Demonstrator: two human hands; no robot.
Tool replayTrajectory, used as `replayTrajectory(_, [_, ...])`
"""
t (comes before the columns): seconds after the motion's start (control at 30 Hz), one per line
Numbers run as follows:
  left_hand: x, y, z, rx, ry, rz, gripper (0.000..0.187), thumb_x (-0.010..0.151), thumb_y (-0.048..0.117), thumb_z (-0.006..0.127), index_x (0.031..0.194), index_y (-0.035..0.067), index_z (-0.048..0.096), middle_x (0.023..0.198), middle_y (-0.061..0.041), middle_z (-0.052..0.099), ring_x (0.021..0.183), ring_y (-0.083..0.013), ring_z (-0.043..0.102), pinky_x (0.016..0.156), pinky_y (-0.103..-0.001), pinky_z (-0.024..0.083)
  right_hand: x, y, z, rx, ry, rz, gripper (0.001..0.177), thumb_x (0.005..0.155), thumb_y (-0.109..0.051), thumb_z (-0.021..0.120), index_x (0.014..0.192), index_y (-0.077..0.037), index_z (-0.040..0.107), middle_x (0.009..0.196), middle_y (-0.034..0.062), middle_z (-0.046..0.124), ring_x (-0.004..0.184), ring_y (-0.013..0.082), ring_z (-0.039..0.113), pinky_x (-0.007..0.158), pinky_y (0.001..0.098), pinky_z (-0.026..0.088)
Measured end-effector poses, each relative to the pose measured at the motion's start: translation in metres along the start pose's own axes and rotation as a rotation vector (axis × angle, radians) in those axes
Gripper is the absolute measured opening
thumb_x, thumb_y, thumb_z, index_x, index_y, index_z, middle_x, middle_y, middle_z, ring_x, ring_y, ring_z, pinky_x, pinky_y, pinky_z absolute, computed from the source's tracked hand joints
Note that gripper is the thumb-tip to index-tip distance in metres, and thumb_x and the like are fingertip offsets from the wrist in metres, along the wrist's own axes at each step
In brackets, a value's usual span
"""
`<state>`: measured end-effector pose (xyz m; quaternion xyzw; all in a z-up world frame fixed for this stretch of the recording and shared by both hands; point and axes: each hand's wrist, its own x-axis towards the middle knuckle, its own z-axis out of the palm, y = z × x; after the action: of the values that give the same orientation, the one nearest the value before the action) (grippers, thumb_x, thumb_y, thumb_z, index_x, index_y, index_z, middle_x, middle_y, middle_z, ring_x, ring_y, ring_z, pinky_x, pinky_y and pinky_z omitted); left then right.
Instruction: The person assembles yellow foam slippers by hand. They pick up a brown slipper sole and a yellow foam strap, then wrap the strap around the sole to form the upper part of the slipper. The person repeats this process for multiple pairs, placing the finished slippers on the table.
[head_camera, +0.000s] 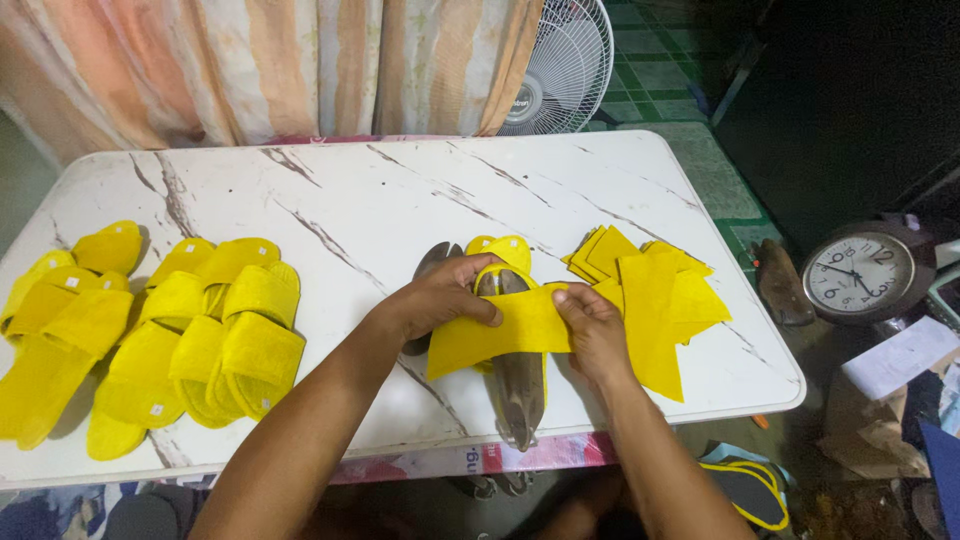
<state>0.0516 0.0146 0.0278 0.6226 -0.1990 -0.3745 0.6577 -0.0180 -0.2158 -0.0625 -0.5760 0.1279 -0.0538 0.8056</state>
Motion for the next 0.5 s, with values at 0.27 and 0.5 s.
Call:
replayTrajectory(0.27, [0.001, 0.0, 0.0, 0.028, 0.02, 0.015, 0.066, 0.069, -0.005, 0.072, 0.134, 0.006, 0.06, 0.111, -0.008, 0.071, 0.101, -0.0187, 0.069, 0.09, -0.031, 0.055, 0.016, 0.006, 0.01, 0.509, -0.414, 0.311, 0.031, 0.099, -0.015, 0.06, 0.128, -0.003, 0.059, 0.119, 0.015, 0.07, 0.104, 0.0245, 0.071, 0.095, 0.0413, 0.058])
replayTrajectory(0.5, [0.0, -0.001, -0.001, -0.033, 0.0, 0.01, 0.068, 0.072, -0.007, 0.069, 0.137, 0.007, 0.057, 0.113, -0.008, 0.07, 0.103, -0.0187, 0.068, 0.093, -0.032, 0.055, 0.017, 0.017, 0.016, 0.517, -0.443, 0.355, 0.043, 0.097, -0.017, 0.061, 0.137, -0.001, 0.057, 0.124, 0.017, 0.069, 0.106, 0.0263, 0.071, 0.095, 0.0438, 0.058])
